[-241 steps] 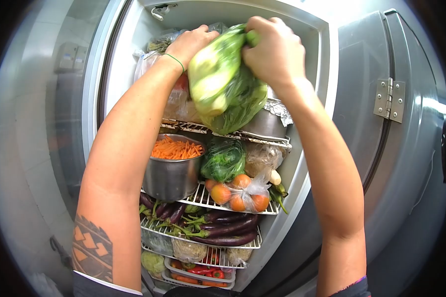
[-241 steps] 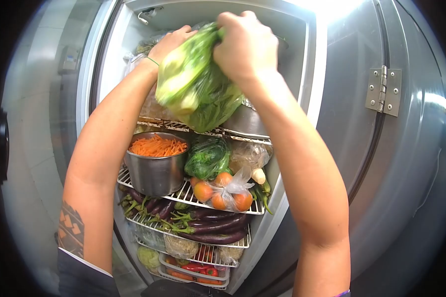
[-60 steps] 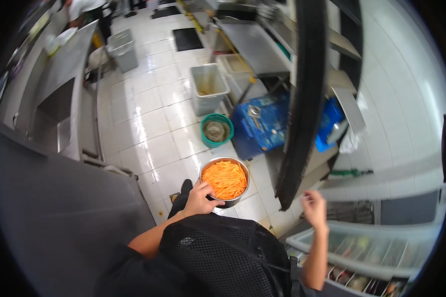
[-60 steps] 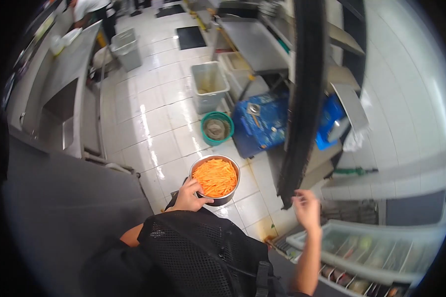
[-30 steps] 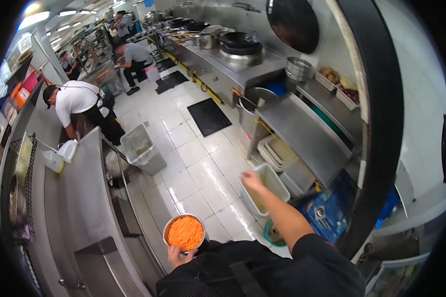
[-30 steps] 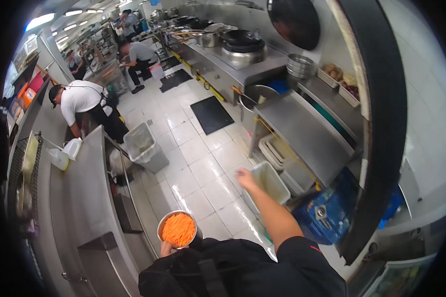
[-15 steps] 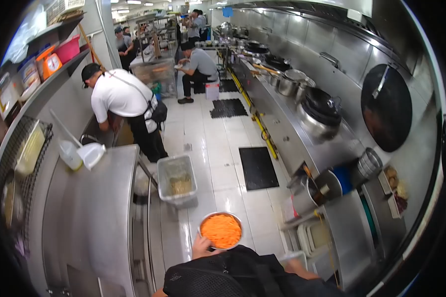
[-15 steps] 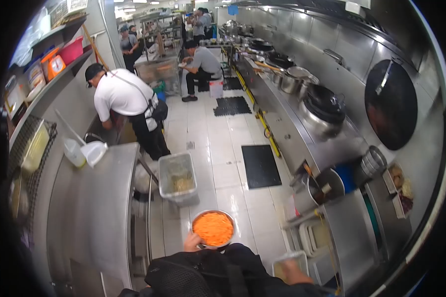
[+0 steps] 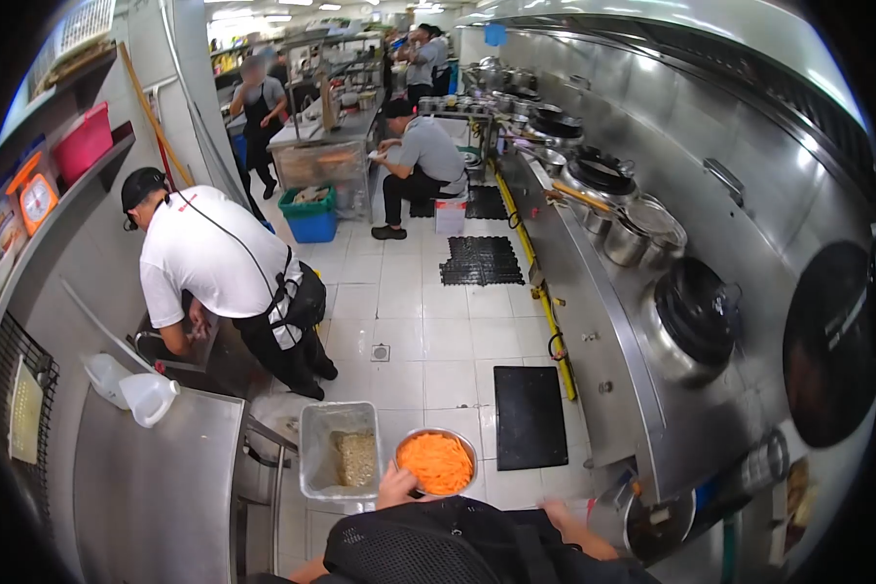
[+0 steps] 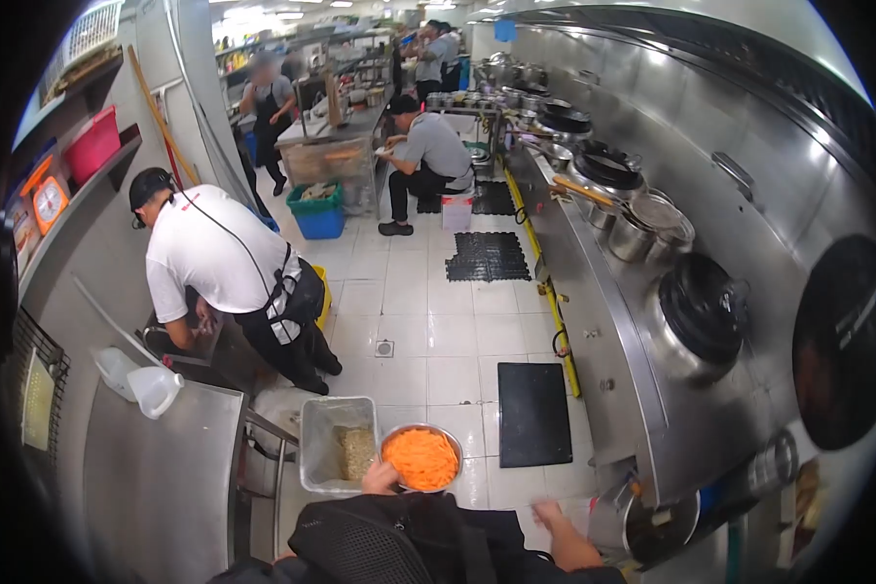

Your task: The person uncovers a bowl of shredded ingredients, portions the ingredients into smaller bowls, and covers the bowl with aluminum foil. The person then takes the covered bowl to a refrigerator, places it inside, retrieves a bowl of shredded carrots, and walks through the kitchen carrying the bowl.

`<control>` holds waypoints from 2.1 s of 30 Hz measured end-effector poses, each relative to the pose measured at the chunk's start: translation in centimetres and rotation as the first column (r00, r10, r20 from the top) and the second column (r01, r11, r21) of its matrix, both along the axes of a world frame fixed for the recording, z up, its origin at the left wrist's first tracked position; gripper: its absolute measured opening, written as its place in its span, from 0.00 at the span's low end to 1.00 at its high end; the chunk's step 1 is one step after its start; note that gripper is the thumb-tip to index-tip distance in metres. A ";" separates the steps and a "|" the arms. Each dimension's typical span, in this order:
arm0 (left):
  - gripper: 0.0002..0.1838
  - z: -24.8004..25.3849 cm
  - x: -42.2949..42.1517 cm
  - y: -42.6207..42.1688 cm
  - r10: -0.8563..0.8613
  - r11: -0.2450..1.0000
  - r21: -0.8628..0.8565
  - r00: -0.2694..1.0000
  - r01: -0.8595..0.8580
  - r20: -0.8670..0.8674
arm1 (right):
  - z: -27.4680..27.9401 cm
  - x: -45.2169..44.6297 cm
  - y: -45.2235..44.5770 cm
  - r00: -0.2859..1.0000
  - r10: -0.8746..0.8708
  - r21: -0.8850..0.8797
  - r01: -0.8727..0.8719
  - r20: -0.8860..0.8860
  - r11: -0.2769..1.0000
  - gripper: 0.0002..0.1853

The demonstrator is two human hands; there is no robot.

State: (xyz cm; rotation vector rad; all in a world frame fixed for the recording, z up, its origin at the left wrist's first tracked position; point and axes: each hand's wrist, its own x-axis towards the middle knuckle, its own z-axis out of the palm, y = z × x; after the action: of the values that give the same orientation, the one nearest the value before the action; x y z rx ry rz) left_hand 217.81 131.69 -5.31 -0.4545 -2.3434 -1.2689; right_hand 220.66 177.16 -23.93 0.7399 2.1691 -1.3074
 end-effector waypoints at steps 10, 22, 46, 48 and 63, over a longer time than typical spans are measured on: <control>0.13 -0.4 -28.3 -0.1 0.008 0.998 0.057 1.000 -0.009 0.007 | 18.2 -51.2 -20.5 0.512 0.739 0.040 -0.810 -0.438 0.585 0.18; 0.04 3.5 -65.1 0.1 -0.629 0.772 -0.137 0.777 0.620 -0.028 | 18.1 -68.1 -15.8 0.957 -0.191 -0.539 0.046 -0.217 0.841 0.12; 0.08 3.7 -107.4 -25.9 0.190 0.908 0.315 0.943 -0.275 0.274 | 25.4 -129.6 -49.2 0.885 0.428 -0.305 -0.465 -0.184 0.831 0.10; 0.10 5.8 -112.2 -28.3 0.193 0.943 0.220 0.948 -0.250 0.252 | 23.5 -133.1 -49.9 0.906 0.331 -0.360 -0.411 -0.264 0.837 0.08; 0.18 -4.0 -133.3 -43.5 0.491 0.578 0.187 0.522 -0.794 0.697 | 17.2 -161.4 -68.2 0.947 0.307 -0.442 -0.318 -0.098 0.839 0.10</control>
State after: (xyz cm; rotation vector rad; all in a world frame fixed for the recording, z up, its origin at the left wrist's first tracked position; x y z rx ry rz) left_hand 84.52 88.20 -9.27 1.0987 -2.0780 -1.6171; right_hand 59.24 108.94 -6.72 0.1730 1.7930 -1.5584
